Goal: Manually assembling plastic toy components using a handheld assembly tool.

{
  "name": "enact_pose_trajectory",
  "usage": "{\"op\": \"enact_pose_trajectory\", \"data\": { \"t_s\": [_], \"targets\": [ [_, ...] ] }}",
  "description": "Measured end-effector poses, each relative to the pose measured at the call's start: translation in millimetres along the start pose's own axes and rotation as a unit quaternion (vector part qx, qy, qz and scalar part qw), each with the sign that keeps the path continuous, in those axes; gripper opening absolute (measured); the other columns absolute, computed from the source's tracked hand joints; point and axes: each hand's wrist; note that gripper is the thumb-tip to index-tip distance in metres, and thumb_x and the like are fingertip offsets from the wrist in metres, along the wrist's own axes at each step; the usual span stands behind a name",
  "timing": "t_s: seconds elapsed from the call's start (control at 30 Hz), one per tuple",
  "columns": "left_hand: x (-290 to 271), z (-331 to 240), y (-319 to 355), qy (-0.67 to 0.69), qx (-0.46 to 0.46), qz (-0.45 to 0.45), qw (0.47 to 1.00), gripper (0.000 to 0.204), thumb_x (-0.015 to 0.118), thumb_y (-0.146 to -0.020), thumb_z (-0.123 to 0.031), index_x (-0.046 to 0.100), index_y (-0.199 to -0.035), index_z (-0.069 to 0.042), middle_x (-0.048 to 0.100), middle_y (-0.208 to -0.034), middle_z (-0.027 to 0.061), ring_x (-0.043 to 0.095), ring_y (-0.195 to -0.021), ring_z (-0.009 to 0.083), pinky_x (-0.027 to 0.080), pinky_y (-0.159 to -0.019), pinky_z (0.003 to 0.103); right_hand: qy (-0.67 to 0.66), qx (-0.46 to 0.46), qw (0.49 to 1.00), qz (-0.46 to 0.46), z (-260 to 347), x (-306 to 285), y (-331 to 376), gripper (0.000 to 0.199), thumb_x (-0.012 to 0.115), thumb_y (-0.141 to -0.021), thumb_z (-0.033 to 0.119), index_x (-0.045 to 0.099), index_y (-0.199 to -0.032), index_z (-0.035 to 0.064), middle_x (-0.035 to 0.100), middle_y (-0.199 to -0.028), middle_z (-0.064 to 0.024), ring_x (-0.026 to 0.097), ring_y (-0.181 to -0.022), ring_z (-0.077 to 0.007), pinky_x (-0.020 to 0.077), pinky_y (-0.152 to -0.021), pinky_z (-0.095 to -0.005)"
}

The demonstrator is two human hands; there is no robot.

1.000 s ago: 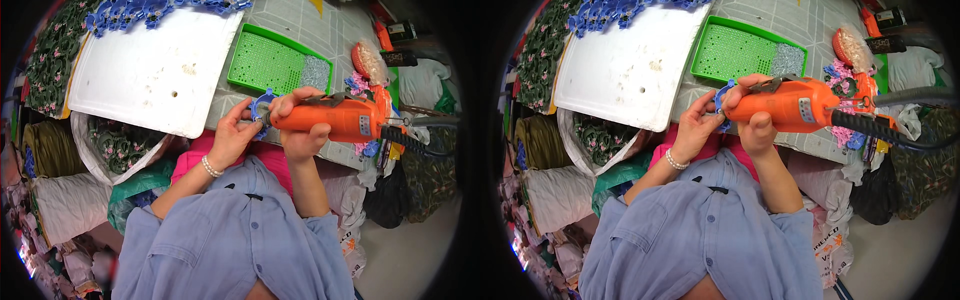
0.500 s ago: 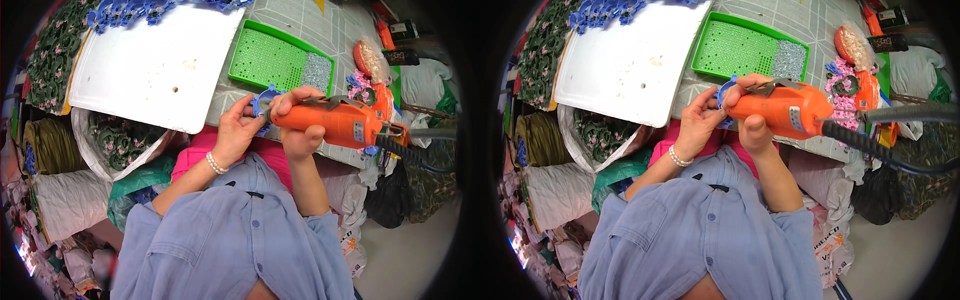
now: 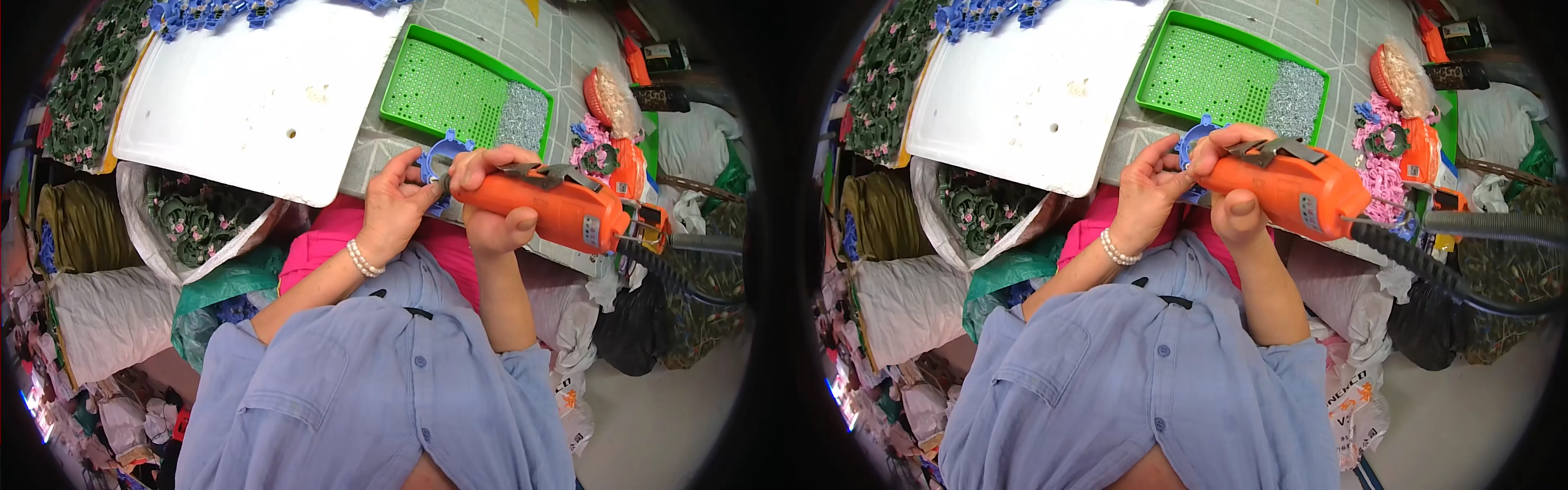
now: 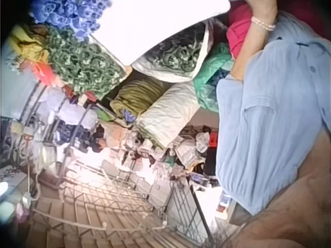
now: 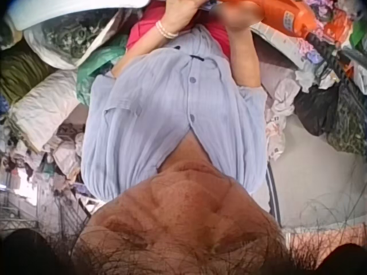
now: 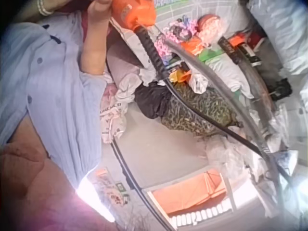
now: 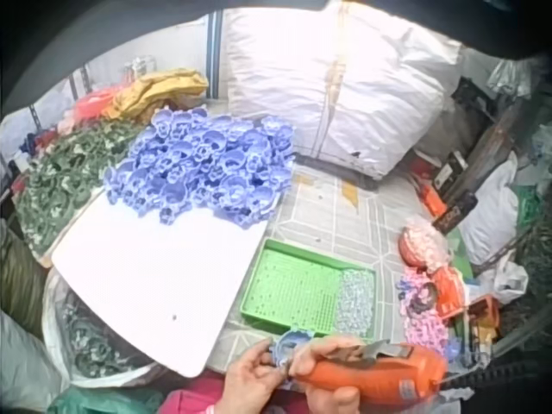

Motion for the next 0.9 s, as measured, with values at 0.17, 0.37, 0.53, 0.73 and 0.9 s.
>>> {"op": "enact_pose_trajectory", "data": {
  "t_s": [0.17,0.37,0.53,0.73,0.9],
  "targets": [
    [2.4,-1.6,-0.2,0.010,-0.002,0.000,1.000,0.051,0.062,-0.081,0.002,0.038,-0.126,0.005,0.058,-0.096,0.0109,0.061,-0.079,0.0111,0.050,-0.066,0.021,0.001,0.006,1.000,0.008,-1.2,-2.7,-0.2,0.067,0.055,-0.075,0.065,0.046,-0.104,0.0056,0.052,-0.073,-0.0064,0.050,-0.061,-0.0183,0.0423,-0.064,-0.0351],
    [4.9,-1.1,0.0,0.006,0.002,-0.003,1.000,0.051,0.062,-0.080,0.003,0.040,-0.125,0.005,0.059,-0.094,0.0101,0.061,-0.076,0.0099,0.050,-0.064,0.020,-0.003,0.007,1.000,0.007,-3.8,-5.2,1.0,0.065,0.056,-0.075,0.064,0.047,-0.103,0.0061,0.052,-0.073,-0.0063,0.049,-0.060,-0.0183,0.0419,-0.062,-0.0350],
    [4.4,-0.1,-0.8,-0.005,0.001,-0.009,1.000,0.050,0.063,-0.080,0.003,0.041,-0.125,0.004,0.059,-0.092,0.0089,0.060,-0.073,0.0083,0.049,-0.063,0.019,-0.006,0.014,1.000,0.013,-4.3,-5.0,1.0,0.064,0.056,-0.075,0.064,0.047,-0.102,0.0069,0.053,-0.073,-0.0063,0.049,-0.061,-0.0188,0.0419,-0.064,-0.0355],
    [1.8,-3.3,-2.8,-0.039,-0.002,0.006,0.999,0.049,0.063,-0.080,0.002,0.042,-0.124,0.003,0.060,-0.091,0.0085,0.061,-0.075,0.0093,0.050,-0.064,0.020,-0.004,0.013,1.000,0.012,-4.4,-6.0,-1.7,0.064,0.055,-0.075,0.064,0.048,-0.103,0.0070,0.053,-0.074,-0.0064,0.050,-0.061,-0.0192,0.0420,-0.065,-0.0357],
    [-2.5,0.0,-3.1,0.044,-0.011,0.025,0.999,0.051,0.061,-0.082,0.001,0.038,-0.127,0.002,0.060,-0.099,0.0123,0.063,-0.082,0.0129,0.053,-0.068,0.023,-0.023,0.001,1.000,0.010,6.0,-6.6,-9.4,0.071,0.052,-0.075,0.067,0.048,-0.108,0.0041,0.053,-0.075,-0.0057,0.050,-0.063,-0.0191,0.0419,-0.067,-0.0363]
  ]
}}
Point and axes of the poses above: each hand's wrist, its own y-axis away from the middle knuckle, its own x-axis out of the palm, z = x × y
